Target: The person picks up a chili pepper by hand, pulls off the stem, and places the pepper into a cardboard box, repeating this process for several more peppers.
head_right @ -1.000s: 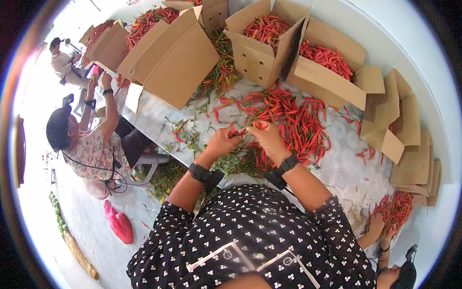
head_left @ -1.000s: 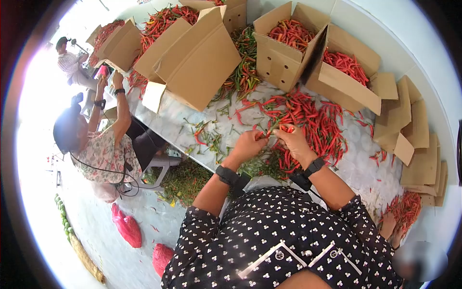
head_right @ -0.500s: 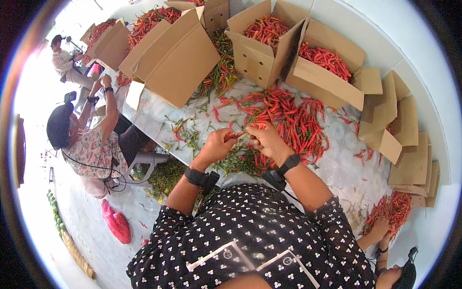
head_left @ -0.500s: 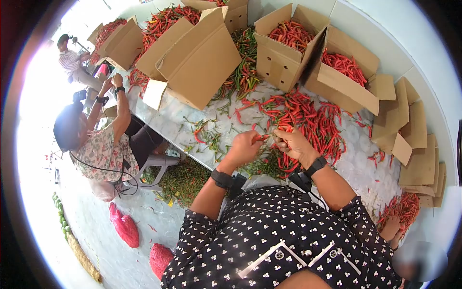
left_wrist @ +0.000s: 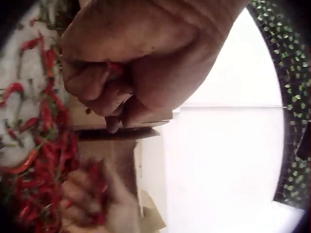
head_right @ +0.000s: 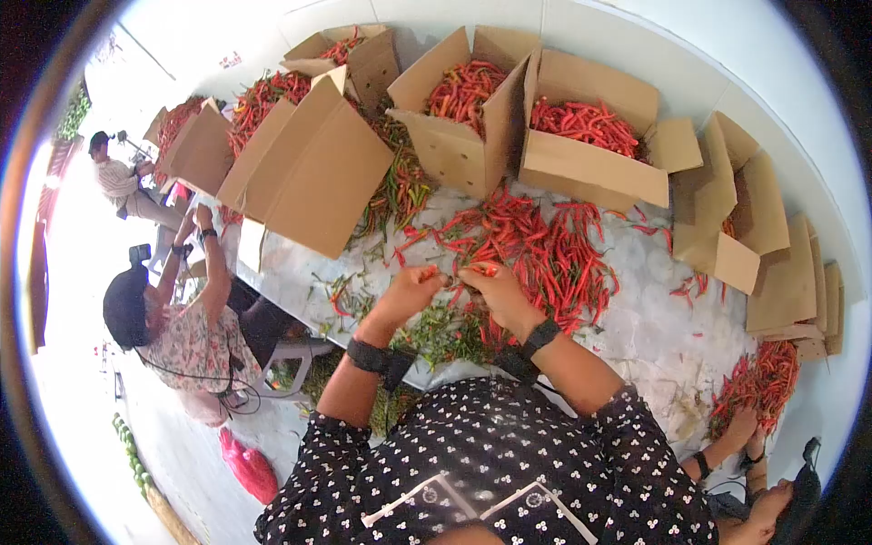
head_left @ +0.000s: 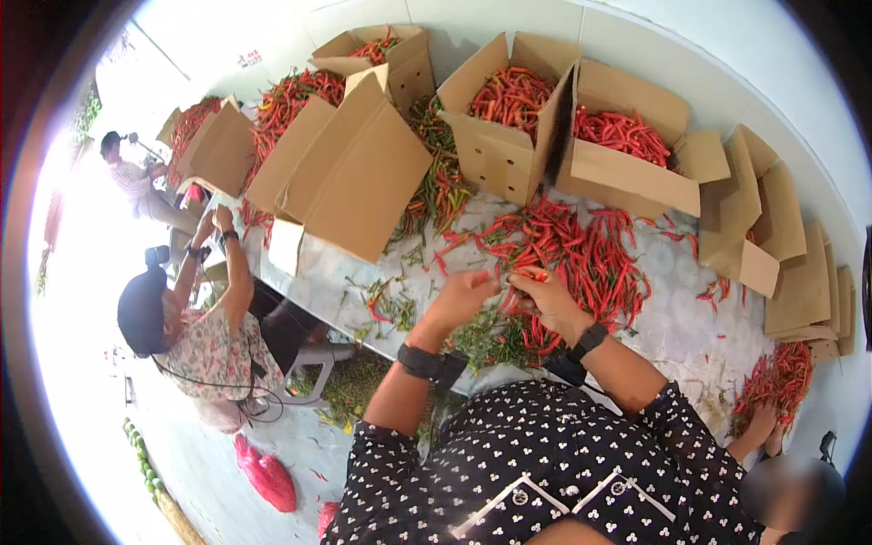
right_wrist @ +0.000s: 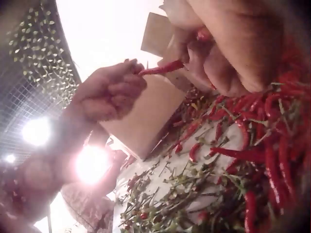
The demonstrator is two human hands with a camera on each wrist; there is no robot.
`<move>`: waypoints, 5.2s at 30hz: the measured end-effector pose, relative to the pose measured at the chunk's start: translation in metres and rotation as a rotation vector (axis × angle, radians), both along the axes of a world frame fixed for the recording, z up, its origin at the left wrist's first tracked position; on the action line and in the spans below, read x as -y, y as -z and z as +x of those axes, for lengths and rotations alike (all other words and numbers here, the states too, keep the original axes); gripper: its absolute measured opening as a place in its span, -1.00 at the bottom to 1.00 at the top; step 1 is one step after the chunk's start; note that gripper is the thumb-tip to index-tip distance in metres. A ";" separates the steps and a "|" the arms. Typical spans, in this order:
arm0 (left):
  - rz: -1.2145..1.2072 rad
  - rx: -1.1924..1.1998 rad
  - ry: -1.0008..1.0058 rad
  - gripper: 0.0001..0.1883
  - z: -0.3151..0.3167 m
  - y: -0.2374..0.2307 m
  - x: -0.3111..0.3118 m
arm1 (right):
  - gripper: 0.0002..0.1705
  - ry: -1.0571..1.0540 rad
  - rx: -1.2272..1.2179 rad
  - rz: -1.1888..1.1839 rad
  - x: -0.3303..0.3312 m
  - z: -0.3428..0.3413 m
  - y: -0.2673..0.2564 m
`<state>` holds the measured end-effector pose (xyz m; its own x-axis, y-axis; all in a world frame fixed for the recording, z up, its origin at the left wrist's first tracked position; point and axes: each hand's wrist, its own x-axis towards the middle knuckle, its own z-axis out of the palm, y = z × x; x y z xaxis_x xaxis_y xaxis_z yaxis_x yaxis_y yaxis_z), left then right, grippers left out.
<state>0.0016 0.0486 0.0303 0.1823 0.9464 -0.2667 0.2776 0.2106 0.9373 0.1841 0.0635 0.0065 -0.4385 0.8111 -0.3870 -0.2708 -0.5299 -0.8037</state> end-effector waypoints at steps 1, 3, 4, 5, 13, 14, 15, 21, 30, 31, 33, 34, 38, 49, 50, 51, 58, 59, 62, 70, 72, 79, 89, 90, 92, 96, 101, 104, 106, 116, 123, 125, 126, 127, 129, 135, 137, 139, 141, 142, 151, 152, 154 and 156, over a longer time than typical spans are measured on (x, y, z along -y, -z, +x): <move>0.106 -0.100 -0.038 -0.77 0.000 -0.014 -0.012 | -0.90 0.070 -0.075 -0.085 -0.002 0.004 -0.001; 0.136 -0.076 -0.062 -0.75 -0.010 -0.037 -0.047 | -0.88 0.143 -0.071 -0.133 -0.003 0.012 -0.003; 0.217 -0.063 -0.079 -0.75 -0.013 -0.044 -0.072 | -0.88 0.184 -0.050 -0.162 -0.003 0.016 -0.004; 0.354 -0.134 -0.116 -0.74 -0.007 -0.076 -0.089 | -0.87 0.225 -0.029 -0.190 -0.004 0.018 -0.005; 1.170 -0.431 -0.528 -0.45 0.008 -0.133 -0.192 | -0.90 0.267 -0.188 -0.248 -0.004 0.031 0.002; 1.162 -0.326 -0.552 -0.56 0.002 -0.120 -0.184 | -0.88 0.247 -0.184 -0.245 -0.002 0.035 -0.003; 1.137 -0.330 -0.537 -0.56 -0.004 -0.110 -0.164 | -0.88 0.258 -0.185 -0.272 -0.001 0.038 0.003; 0.611 -0.576 -0.164 -0.78 -0.026 -0.013 -0.061 | -0.84 0.157 -0.278 -0.383 0.003 0.033 0.025; 0.523 -0.822 -0.013 -0.79 -0.013 0.069 -0.018 | -0.90 0.032 -0.075 -0.229 0.005 0.011 0.013; 0.413 -0.619 -0.047 -0.80 -0.012 0.064 -0.017 | -0.91 0.018 0.000 -0.180 0.005 0.010 0.012; 0.300 -0.417 -0.069 -0.81 -0.008 0.051 -0.012 | -0.92 0.013 0.073 -0.136 0.008 0.008 0.010; 0.162 -0.172 -0.074 -0.82 -0.004 0.042 -0.008 | -0.93 0.021 0.083 -0.142 0.010 0.007 0.009; 0.075 0.215 -0.093 -0.89 0.012 0.032 0.008 | -0.93 0.041 0.029 -0.163 0.014 -0.002 -0.003; 0.131 0.169 -0.170 -0.89 0.015 0.029 0.016 | -0.91 -0.032 -0.014 -0.084 0.009 -0.003 0.010; 0.128 0.146 -0.147 -0.86 0.014 0.030 0.016 | -0.91 -0.058 -0.025 -0.050 0.008 -0.002 0.015; 0.125 0.145 -0.146 -0.86 0.014 0.029 0.015 | -0.91 -0.058 -0.026 -0.053 0.008 -0.002 0.012; -0.299 0.761 -0.104 -0.87 0.014 0.033 0.014 | -0.92 -0.172 -0.031 -0.028 0.006 0.006 -0.004; -0.381 0.874 -0.148 -0.88 0.015 0.028 0.015 | -0.92 -0.194 -0.055 -0.023 0.006 0.007 -0.005; -0.339 0.824 -0.099 -0.85 0.010 0.029 0.014 | -0.91 -0.235 -0.138 -0.029 0.006 0.008 -0.003; 0.239 -0.727 -0.162 -0.66 -0.042 0.048 0.007 | -0.86 0.042 0.168 0.316 -0.033 0.056 -0.067; 0.359 -0.810 -0.281 -0.62 -0.050 0.059 -0.001 | -0.86 0.232 0.377 0.521 -0.063 0.075 -0.100; 0.263 -0.987 -0.254 -0.67 -0.031 0.057 -0.014 | -0.67 0.556 1.006 1.073 -0.191 0.145 -0.143; 0.021 -0.035 -0.246 -0.83 -0.005 0.029 0.010 | -0.70 0.131 0.857 1.135 -0.055 0.040 -0.095; 0.033 0.039 -0.206 -0.84 0.002 0.025 0.013 | -0.71 0.027 0.722 0.951 -0.042 0.026 -0.066; 0.050 0.097 -0.157 -0.82 0.008 0.025 0.016 | -0.71 -0.071 0.583 0.767 -0.021 0.007 -0.032; 0.163 0.009 -0.117 -0.78 0.013 0.012 0.027 | -0.77 -0.126 0.449 0.585 -0.003 -0.005 -0.025; 0.286 0.122 -0.211 -0.70 0.025 -0.011 0.045 | -0.82 -0.037 0.209 0.302 -0.006 -0.002 -0.014; 0.475 0.064 -0.205 -0.77 0.024 -0.023 0.048 | -0.85 0.168 0.022 -0.027 -0.016 0.012 -0.005; 0.290 -0.227 -0.025 -0.83 0.011 -0.028 0.041 | -0.84 0.164 0.004 -0.037 -0.019 0.022 -0.004; 0.808 -0.933 -0.084 -0.80 -0.033 0.048 -0.072 | -0.88 -0.010 0.024 -0.105 -0.008 0.017 0.004; 0.567 -0.970 0.024 -0.77 -0.030 0.062 -0.061 | -0.85 -0.015 0.129 -0.059 -0.001 0.014 0.002; 0.578 -0.829 -0.090 -0.77 -0.033 0.066 -0.045 | -0.85 -0.037 0.154 -0.047 -0.001 0.013 0.012; 0.573 -0.831 -0.091 -0.77 -0.035 0.070 -0.040 | -0.85 -0.059 0.181 -0.031 -0.001 0.010 0.010; 0.458 -0.696 -0.130 -0.77 -0.037 0.074 -0.034 | -0.85 -0.064 0.180 -0.034 0.001 0.008 0.009; 0.342 -0.560 -0.177 -0.76 -0.038 0.073 -0.023 | -0.87 -0.121 0.204 -0.002 0.003 0.001 0.004; 0.012 0.117 -0.378 -0.75 -0.021 0.036 0.004 | -0.72 -0.195 0.334 0.228 0.007 -0.022 -0.011; -0.004 0.119 -0.342 -0.72 -0.014 0.032 0.009 | -0.69 -0.181 0.402 0.303 0.007 -0.027 -0.013; 0.005 0.099 -0.347 -0.73 -0.008 0.029 0.013 | -0.67 -0.166 0.474 0.376 0.009 -0.028 -0.014; -0.023 0.178 -0.340 -0.73 -0.004 0.024 0.016 | -0.66 -0.048 0.521 0.571 0.011 -0.027 -0.011; -0.023 0.180 -0.340 -0.73 -0.001 0.023 0.017 | -0.66 -0.048 0.523 0.571 0.010 -0.026 -0.006; -0.300 0.914 -0.317 -0.81 -0.016 0.027 0.018 | -0.78 -0.279 0.215 0.292 0.003 -0.006 -0.019; -0.280 0.965 -0.275 -0.81 -0.022 0.030 0.017 | -0.78 -0.225 0.101 0.180 0.003 -0.002 -0.016; -0.265 1.015 -0.234 -0.80 -0.024 0.029 0.018 | -0.77 -0.109 -0.124 -0.052 0.004 0.003 -0.014; -0.247 1.011 -0.234 -0.79 -0.021 0.025 0.019 | -0.75 -0.128 -0.076 0.007 0.005 0.001 -0.013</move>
